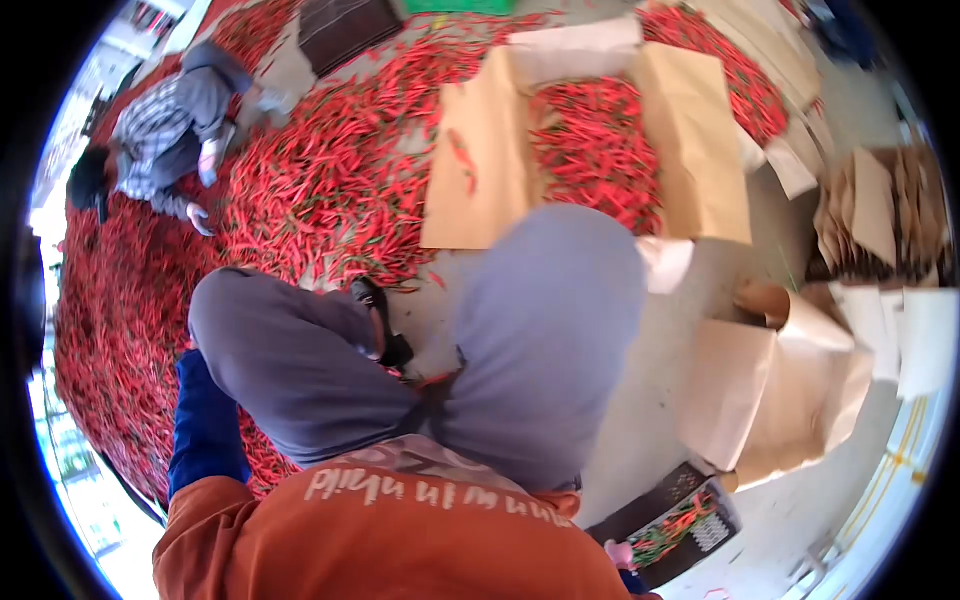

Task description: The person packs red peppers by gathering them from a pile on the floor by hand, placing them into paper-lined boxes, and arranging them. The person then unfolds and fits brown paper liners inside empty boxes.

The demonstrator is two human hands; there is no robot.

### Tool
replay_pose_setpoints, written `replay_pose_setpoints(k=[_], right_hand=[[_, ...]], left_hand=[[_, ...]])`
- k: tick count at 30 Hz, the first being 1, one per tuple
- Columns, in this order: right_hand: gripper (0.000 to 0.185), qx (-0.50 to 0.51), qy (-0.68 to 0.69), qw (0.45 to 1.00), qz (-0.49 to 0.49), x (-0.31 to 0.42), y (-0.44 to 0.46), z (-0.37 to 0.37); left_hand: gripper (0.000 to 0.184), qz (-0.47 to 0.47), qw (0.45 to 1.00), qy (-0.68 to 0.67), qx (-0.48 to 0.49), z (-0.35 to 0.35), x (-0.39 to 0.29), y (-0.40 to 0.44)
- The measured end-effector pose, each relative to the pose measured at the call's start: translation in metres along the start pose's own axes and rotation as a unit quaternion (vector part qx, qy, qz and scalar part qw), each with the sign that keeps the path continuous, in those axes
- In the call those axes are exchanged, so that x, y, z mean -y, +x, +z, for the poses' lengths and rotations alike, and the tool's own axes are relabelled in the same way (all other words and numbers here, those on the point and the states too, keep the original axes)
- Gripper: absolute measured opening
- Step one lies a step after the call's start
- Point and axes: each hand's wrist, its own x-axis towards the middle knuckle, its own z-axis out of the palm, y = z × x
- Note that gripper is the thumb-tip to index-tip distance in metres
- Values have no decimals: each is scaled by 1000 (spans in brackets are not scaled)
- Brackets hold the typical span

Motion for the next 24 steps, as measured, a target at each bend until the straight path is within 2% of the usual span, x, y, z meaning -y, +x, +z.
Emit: replay_pose_setpoints(k=[4, 8, 9, 10, 11, 13, 14, 15, 16, 18, 20, 21, 22, 23, 24], right_hand=[[29, -39, 33, 989, -135, 110, 27, -95], [30, -113, 45, 947, -297, 266, 58, -268], [30, -123, 43, 928, -349, 318, 57, -315], [30, -119, 41, 905, -406, 377, 52, -360], [30, -103, 30, 880, -463, 443, 39, -394], [31, -43, -5, 822, -568, 588, -7, -431], [36, 41, -49, 831, -553, 668, -33, -431], [38, 49, -24, 787, -614, 732, -83, -402], [43, 89, -120, 772, -618, 790, -125, -388], [47, 339, -33, 765, -547, 883, -130, -328], [47, 340, -40, 750, -566, 940, -147, -261], [49, 292, -12, 776, -558, 953, -159, -228], [40, 293, 43, 804, -516, 970, -155, -192], [34, 391, 63, 799, -453, 996, -127, -158], [37, 523, 157, 755, -363, 1013, -93, -122]], left_hand=[[31, 14, 997, -70, 3, -31, 5, 19], [29, 40, 986, -143, 79, -45, -8, 34], [28, 50, 989, -86, 110, -52, -13, 38], [28, 60, 986, -111, 113, -52, -9, 42], [30, 120, 981, -41, 146, -63, 1, 52], [38, 166, 956, -5, 243, -81, 2, 78], [41, 130, 956, -90, 248, -92, 10, 94], [45, 95, 947, -171, 254, -102, 23, 116], [44, 146, 959, -154, 186, -121, 39, 149], [39, 95, 988, -120, -10, -176, 86, 218], [44, 62, 963, -37, -260, -233, 123, 278], [54, 90, 920, -33, -379, -249, 129, 293], [64, 59, 887, 20, -458, -274, 152, 321], [76, -10, 868, 107, -485, -288, 148, 327], [80, -21, 867, 134, -479, -298, 147, 338]])
